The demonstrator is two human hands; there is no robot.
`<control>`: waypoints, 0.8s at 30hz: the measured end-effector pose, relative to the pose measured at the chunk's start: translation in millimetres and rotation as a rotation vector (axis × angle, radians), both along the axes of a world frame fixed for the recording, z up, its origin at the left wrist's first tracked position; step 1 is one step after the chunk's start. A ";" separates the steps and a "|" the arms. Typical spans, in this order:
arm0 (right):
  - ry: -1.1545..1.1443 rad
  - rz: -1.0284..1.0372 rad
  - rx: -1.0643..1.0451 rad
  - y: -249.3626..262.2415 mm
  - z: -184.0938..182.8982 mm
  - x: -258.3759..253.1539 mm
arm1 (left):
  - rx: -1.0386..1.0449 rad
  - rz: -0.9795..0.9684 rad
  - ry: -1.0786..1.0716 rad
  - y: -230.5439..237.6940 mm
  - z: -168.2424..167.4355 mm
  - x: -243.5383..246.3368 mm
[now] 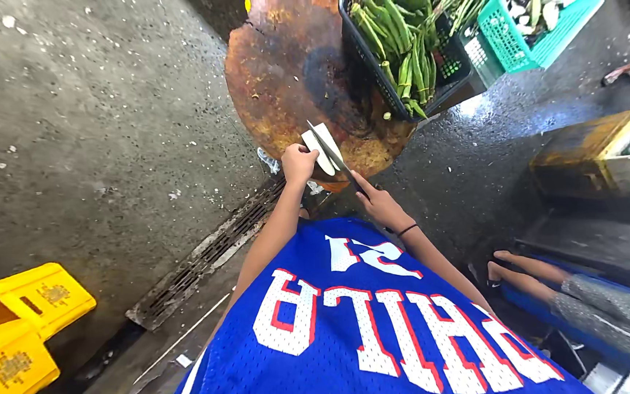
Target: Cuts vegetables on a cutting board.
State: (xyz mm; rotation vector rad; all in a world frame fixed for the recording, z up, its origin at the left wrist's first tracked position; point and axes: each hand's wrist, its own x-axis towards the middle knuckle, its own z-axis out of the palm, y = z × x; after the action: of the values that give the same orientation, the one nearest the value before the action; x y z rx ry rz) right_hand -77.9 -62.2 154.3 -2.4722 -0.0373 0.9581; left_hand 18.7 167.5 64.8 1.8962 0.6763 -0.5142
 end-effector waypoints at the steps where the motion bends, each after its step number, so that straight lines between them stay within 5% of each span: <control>1: 0.018 0.015 0.004 -6.7 -6.6 -6.1 | 0.003 0.000 0.001 0.2 0.6 0.4; 12: 0.125 -0.032 0.049 -74.9 23.7 -89.5 | -0.178 0.131 -0.022 14.1 0.3 -8.1; 20: -0.132 -0.089 0.219 -37.2 6.6 -68.0 | 0.334 -0.253 -0.056 13.6 27.2 -20.9; 24: -0.091 -0.087 0.221 -24.7 -3.3 -66.0 | 0.320 -0.272 -0.041 6.1 24.2 -16.7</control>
State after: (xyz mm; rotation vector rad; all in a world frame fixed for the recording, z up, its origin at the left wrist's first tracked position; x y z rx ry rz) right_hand -143.9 -86.9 151.0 -2.2921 -0.0613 0.7617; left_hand 1.9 173.6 89.0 2.3123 0.4964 -0.5616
